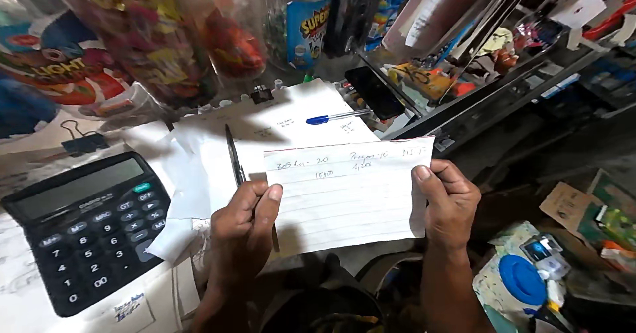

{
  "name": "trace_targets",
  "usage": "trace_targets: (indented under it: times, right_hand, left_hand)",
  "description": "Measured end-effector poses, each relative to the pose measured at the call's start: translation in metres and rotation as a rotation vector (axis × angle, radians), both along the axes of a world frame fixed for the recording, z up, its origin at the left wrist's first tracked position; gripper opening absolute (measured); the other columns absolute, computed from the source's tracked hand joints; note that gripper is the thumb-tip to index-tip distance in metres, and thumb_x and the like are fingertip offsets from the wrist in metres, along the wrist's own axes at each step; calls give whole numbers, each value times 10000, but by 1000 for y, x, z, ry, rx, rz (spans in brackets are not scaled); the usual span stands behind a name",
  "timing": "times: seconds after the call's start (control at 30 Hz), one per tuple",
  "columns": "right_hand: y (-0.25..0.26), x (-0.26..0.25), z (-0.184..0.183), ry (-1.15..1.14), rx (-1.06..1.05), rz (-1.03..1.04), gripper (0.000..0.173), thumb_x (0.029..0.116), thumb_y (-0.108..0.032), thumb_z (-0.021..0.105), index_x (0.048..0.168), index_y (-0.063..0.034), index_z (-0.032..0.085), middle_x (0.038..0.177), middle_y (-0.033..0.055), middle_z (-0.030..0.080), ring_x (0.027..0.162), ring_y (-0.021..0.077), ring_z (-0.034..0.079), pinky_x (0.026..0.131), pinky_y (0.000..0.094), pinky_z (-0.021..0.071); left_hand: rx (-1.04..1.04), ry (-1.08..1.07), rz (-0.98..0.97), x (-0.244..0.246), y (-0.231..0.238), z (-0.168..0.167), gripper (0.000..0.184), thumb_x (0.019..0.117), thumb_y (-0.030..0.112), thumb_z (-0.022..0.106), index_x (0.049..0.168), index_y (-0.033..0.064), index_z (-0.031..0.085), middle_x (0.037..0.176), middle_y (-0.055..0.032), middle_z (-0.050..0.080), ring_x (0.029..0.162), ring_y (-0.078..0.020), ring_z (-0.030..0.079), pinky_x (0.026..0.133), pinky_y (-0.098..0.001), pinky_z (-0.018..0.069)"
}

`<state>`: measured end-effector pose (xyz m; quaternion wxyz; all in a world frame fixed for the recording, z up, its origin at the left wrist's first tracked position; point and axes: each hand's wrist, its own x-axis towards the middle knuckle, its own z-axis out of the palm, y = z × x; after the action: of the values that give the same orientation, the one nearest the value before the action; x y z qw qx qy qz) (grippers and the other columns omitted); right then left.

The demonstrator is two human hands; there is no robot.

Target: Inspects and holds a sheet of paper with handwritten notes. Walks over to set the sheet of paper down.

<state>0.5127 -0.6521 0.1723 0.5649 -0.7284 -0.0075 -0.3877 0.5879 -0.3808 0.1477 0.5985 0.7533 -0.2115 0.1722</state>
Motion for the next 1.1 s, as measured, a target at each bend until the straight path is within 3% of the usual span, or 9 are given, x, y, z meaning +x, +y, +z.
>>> trace_targets:
  times: [0.43,0.73,0.93,1.1]
  right_hand:
    - [-1,3,0,-13,32,25,119,978,-70,624,1004,-99,736,781,-62,706,657,12,657,623,183,582]
    - [1,0,2,-33,19,32,103,979,-61,627,1021,-78,719,790,-56,697,660,7,645,617,178,575]
    - [3,-2,4,-34,11,32,86,980,-53,627,1017,-55,705,781,-42,686,651,8,633,614,179,568]
    - [3,-3,4,-62,14,45,87,977,-23,624,1023,-31,697,786,-36,687,666,0,633,624,175,565]
  left_hand:
    - [60,-5,-15,2,4,-1,261,1058,301,508,913,114,619,641,135,518,502,88,465,446,-111,402]
    - [-57,-45,-126,6,2,-5,169,1063,237,523,930,162,593,694,171,540,570,98,490,506,-92,418]
    - [-90,-27,-137,7,1,-4,128,1047,181,538,950,146,615,754,176,609,648,95,566,580,-100,487]
    - [-71,9,-139,5,2,-1,138,1045,153,538,943,98,613,739,160,599,615,90,547,551,-103,474]
